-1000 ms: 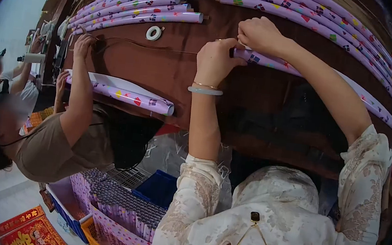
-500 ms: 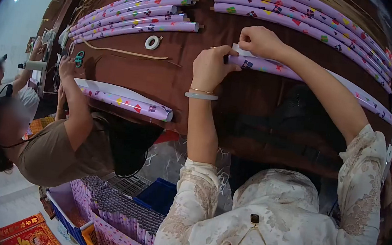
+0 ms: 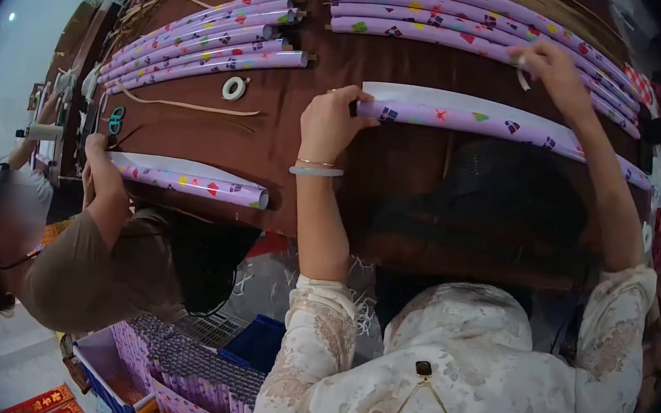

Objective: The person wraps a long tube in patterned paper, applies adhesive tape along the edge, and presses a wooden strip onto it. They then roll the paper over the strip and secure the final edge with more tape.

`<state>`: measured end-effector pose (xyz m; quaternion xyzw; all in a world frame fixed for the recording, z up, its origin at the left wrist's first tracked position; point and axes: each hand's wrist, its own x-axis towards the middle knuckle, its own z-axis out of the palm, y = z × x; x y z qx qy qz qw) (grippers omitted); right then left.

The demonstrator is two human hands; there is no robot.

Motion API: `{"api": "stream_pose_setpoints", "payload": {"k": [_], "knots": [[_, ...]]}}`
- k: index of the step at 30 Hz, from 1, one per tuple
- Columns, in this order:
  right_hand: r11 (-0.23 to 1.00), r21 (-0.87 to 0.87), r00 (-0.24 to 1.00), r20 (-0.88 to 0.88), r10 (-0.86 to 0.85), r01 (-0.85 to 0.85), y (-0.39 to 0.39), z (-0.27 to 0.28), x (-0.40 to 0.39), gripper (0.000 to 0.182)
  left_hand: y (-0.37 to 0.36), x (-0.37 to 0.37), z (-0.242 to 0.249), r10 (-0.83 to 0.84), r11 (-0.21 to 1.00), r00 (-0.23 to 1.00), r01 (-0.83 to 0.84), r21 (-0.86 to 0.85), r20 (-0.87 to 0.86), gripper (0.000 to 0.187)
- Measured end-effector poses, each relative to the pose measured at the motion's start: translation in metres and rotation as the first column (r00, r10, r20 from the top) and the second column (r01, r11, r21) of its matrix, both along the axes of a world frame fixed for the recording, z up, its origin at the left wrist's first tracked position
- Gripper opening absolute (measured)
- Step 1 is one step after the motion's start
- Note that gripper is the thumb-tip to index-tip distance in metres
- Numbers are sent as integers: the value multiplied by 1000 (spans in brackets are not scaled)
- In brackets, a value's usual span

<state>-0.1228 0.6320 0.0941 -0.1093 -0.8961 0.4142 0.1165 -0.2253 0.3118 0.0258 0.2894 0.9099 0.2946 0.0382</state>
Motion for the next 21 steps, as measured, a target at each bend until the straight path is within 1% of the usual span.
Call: {"api": "stream_pose_setpoints", "payload": {"k": [1,3,4,5,6,7,8,9,10,11,12,13,14,15,16,18,19,20,21], "knots": [[996,-19,996,10,-84,84,9,16,27,22,1,3,6,12,1000,1000,-12,-7,10,35],[961,-204,979,-46,-200,187,48,21,81,22,1,4,8,-3,1000,1000,3,-8,-4,35],[877,-397,957,10,-291,271,66,22,111,22,0,4,9,-12,1000,1000,11,-17,-15,35],[746,-569,927,83,-366,346,86,19,140,22,-2,4,8,-21,1000,1000,21,-18,-17,35],[710,-559,862,16,-507,428,115,8,171,21,-3,3,5,-28,1000,999,28,4,-37,36],[658,-554,768,-53,-639,510,138,-5,202,21,-3,2,5,-41,999,998,43,28,-56,37],[691,-486,775,-45,-630,534,148,-8,232,20,-2,4,11,-19,1000,998,17,-21,-68,36],[715,-409,772,-37,-634,568,152,-8,264,20,-7,-5,-2,-78,995,996,80,57,-31,35],[648,-385,674,-85,-734,657,124,1,276,21,-7,-4,2,-102,993,991,107,54,-88,35],[565,-377,583,-76,-809,734,116,3,287,22,-8,-9,-7,-58,997,997,56,55,42,34],[469,-371,477,-75,-876,802,118,3,297,26,-1,2,16,-42,998,990,37,41,135,34],[384,-356,360,-137,-923,852,113,1,307,34,-7,-8,5,-110,994,991,110,12,81,34],[428,-279,387,-192,-902,859,123,-7,329,40,-2,-1,15,-87,993,996,87,-82,3,34],[405,-276,354,-218,-910,872,132,-15,343,39,-3,-3,10,-109,992,988,102,68,109,30],[391,-275,330,-242,-912,878,139,-19,354,39,-14,-19,-14,-115,984,984,95,148,138,31],[330,-267,287,-189,-939,905,144,-8,364,38,-17,-23,-19,-101,979,980,67,195,170,30],[365,-259,267,-348,-899,894,147,-5,360,36,-18,-23,-18,-119,985,987,103,140,110,31],[412,-254,284,-421,-862,875,162,-6,364,35,-17,-21,-15,-135,988,990,131,84,48,31],[457,-246,297,-490,-820,855,176,-6,367,35,-15,-16,-10,-113,990,989,104,98,99,31]]}}
